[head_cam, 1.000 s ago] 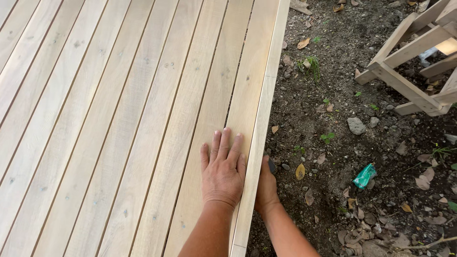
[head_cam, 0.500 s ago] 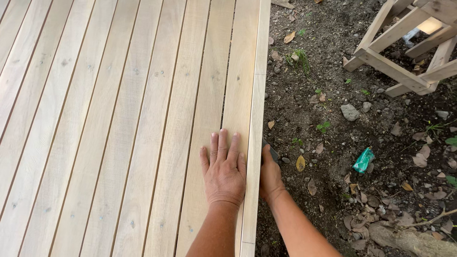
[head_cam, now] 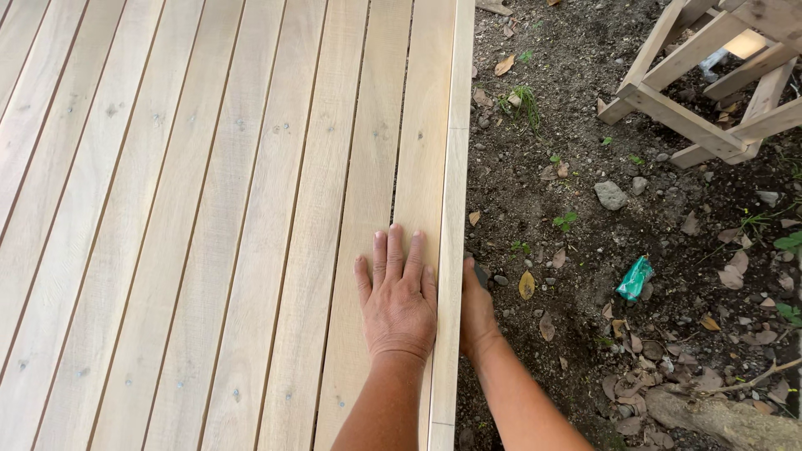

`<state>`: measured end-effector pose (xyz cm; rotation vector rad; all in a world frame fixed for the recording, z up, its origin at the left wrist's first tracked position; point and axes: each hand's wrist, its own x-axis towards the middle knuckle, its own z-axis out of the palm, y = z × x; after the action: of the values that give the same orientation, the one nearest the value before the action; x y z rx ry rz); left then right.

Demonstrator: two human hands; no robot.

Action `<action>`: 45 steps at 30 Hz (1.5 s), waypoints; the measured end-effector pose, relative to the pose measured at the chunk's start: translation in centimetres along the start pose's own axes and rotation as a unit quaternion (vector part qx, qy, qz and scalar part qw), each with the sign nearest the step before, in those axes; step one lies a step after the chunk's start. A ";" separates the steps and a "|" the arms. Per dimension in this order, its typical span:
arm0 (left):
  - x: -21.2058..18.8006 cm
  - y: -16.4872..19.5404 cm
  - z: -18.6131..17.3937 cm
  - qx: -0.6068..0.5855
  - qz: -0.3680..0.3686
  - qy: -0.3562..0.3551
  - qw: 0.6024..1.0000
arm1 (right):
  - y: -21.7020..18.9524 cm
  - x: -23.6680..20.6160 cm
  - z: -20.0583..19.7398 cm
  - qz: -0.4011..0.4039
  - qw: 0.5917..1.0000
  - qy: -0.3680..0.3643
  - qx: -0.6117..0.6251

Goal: The person sands the slatted seat and side rails of a wooden bench frame using a sanding block, working across the top boards and then along the edges and corners. They steady the frame with one hand while rubbing the block over the wood surface, moving section by section around the piece.

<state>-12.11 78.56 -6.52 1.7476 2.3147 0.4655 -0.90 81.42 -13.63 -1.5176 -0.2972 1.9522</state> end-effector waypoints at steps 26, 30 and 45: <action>0.0 0.3 -0.1 0.037 -0.022 -0.022 0.999 | 2.6 -3.7 -0.8 0.025 0.997 -0.047 0.057; -0.1 0.3 -0.1 0.037 -0.017 -0.015 0.999 | 4.4 -6.3 -2.0 0.041 0.999 -0.024 0.021; -0.3 0.2 -0.1 0.042 -0.020 -0.024 0.999 | 6.1 -8.1 -2.1 0.091 0.995 0.034 -0.001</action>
<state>-11.85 78.34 -6.34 1.7253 2.3631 0.3207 -0.01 71.40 -11.22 -1.6601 -0.1360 2.0335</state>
